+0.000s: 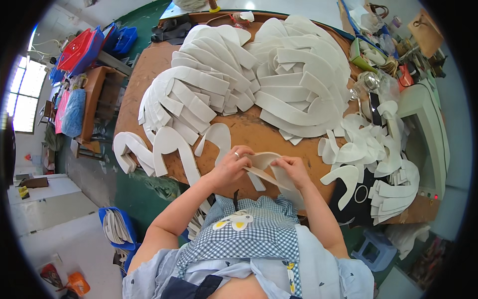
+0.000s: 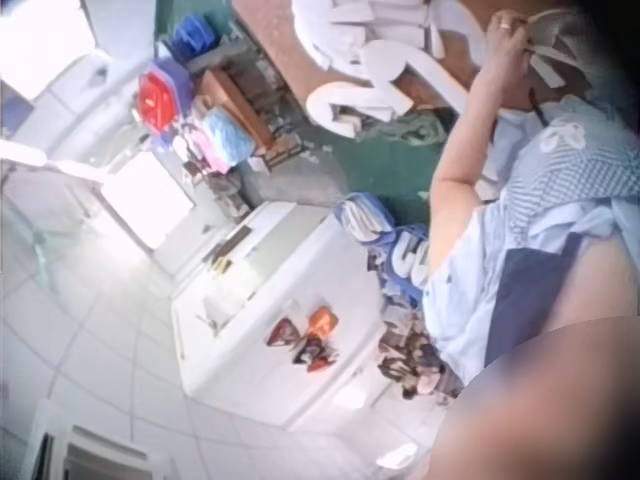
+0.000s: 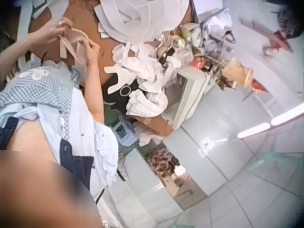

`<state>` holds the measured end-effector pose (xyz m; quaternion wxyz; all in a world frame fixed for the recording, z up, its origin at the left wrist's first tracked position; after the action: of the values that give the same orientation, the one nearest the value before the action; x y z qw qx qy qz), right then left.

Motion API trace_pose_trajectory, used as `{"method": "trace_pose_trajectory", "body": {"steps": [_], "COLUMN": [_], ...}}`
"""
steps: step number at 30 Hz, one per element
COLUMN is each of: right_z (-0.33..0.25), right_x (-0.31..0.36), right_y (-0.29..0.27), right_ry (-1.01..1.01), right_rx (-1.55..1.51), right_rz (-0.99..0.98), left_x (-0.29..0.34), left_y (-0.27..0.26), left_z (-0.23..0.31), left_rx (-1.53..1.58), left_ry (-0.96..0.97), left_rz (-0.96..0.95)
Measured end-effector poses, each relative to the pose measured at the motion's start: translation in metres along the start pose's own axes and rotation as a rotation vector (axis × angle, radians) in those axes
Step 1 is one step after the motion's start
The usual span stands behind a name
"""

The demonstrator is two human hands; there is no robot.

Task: Sorting and matching white fabric shoe upper components at a workbench.

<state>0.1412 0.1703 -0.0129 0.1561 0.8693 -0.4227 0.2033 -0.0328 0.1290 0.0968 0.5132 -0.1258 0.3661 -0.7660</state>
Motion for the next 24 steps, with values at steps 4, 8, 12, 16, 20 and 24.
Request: {"method": "trace_pose_trajectory", "body": {"steps": [4,8,12,16,20,24], "right_z": [0.033,0.054,0.079,0.072,0.047,0.037], "right_x": [0.0,0.021,0.041,0.024,0.002,-0.01], "right_y": [-0.046,-0.092,-0.103,-0.086,-0.057,-0.049], "right_ry": [0.001,-0.104,-0.007,0.029,-0.004,-0.111], "right_rx": [-0.03,0.532,0.527,0.25,0.059,0.575], "right_rz": [0.16,0.298,0.345,0.297,0.185,0.228], "left_x": [0.002,0.001,-0.007,-0.017,-0.027,-0.01], "left_y": [-0.063,-0.196,-0.301,-0.352,-0.325,-0.165], "left_z": [-0.013,-0.025,-0.079,-0.167,-0.183,-0.209], "left_rx": [0.198,-0.116,-0.341,-0.697,-1.038,-0.401], "left_ry": [-0.175,-0.271,-0.499,-0.487,-0.374,-0.721], "left_rz": [-0.029,0.064,0.042,-0.051,0.271,0.084]}}
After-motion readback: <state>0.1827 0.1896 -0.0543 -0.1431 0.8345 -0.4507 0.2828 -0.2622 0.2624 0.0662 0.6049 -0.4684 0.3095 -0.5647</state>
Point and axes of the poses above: each hand's wrist, its own x-axis away from the middle knuckle, its own y-axis out of the palm, z = x × y, the point moved 10 cm from there along -x, towards the middle knuckle, and after that the axes turned 8 degrees about -z, right-handed, at the moved point
